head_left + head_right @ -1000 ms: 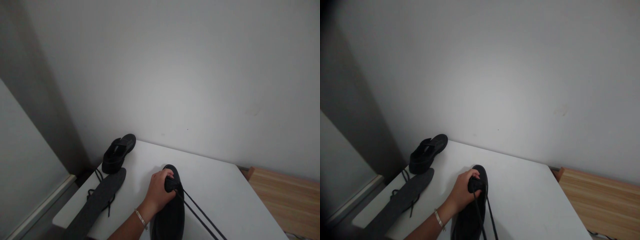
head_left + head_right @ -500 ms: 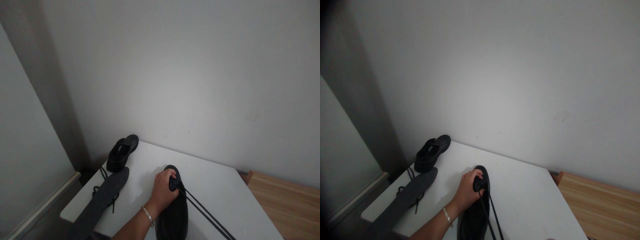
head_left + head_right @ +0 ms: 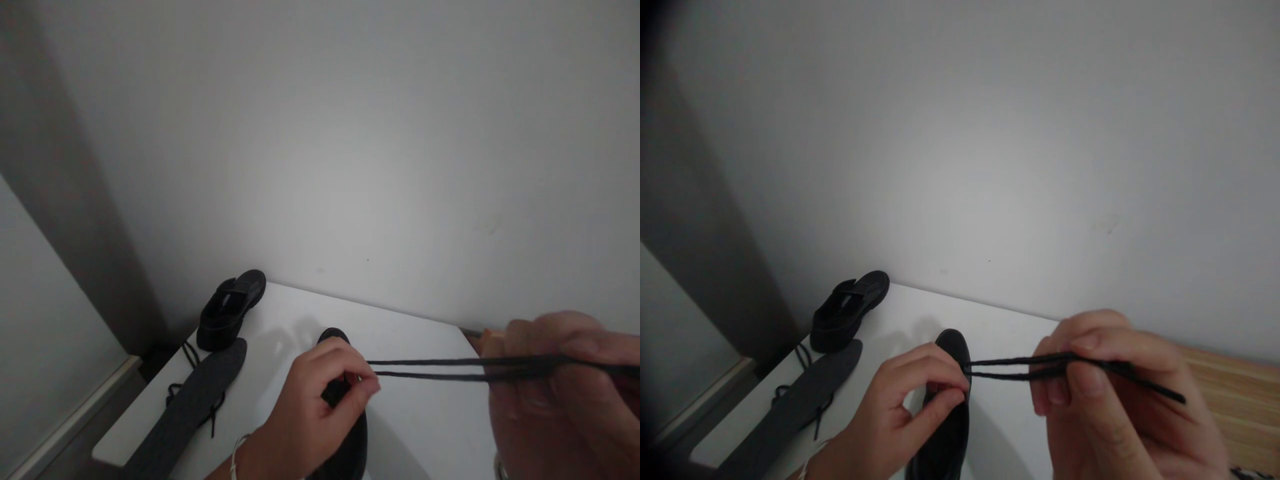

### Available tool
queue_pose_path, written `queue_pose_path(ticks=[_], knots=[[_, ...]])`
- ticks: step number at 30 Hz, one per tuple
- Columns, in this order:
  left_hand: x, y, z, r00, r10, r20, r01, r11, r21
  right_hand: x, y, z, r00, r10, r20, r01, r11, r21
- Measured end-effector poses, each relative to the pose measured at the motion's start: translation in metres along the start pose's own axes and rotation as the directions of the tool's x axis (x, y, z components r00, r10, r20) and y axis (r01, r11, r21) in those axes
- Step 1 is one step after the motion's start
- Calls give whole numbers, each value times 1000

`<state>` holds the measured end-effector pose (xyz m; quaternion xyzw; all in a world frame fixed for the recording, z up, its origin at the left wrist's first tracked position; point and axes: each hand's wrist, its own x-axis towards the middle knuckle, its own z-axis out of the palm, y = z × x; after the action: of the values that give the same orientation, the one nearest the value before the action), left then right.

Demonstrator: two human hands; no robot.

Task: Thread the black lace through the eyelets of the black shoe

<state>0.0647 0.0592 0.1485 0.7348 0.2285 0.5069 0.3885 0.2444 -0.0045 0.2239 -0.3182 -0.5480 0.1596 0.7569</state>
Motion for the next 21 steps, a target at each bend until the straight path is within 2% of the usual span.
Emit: queue_pose_path(ticks=[2, 4, 6, 8, 10, 12, 14, 16, 17, 19, 21], knots=[[5, 14, 5, 997, 61, 56, -60, 998, -4, 3, -3, 9, 1000, -11, 9, 11, 1000, 20], [9, 21, 13, 997, 74, 31, -74, 997, 28, 4, -5, 15, 999, 21, 32, -23, 999, 42], [12, 25, 22, 999, 38, -7, -38, 999, 38, 4, -6, 18, 998, 44, 49, -47, 997, 60], [15, 29, 27, 1000, -17, 5, 17, 1000, -27, 3, -5, 18, 996, 62, 60, -66, 996, 65], [20, 34, 27, 998, -56, 24, 58, 993, -101, 3, -2, 16, 995, 83, 61, -88, 993, 82], [27, 33, 21, 994, -105, -5, 103, 982, -156, 4, 2, 12, 993, 117, 29, -120, 985, 123], [34, 25, 11, 981, -171, -93, 147, 965, -215, 6, 10, 5, 989, 138, -55, -125, 972, 197], [40, 7, -2, 948, -229, -223, 157, 942, -297, 8, 20, -5, 969, 178, -171, -123, 949, 291], [42, -5, -10, 925, -236, -298, 133, 935, -329, 10, 27, -11, 951, 209, -227, -123, 932, 342], [42, -29, -29, 846, -275, -457, 76, 910, -407, 11, 41, -26, 905, 301, -299, -148, 884, 444], [36, -50, -49, 792, -334, -512, 24, 854, -520, 10, 56, -45, 860, 396, -321, -180, 825, 536]])
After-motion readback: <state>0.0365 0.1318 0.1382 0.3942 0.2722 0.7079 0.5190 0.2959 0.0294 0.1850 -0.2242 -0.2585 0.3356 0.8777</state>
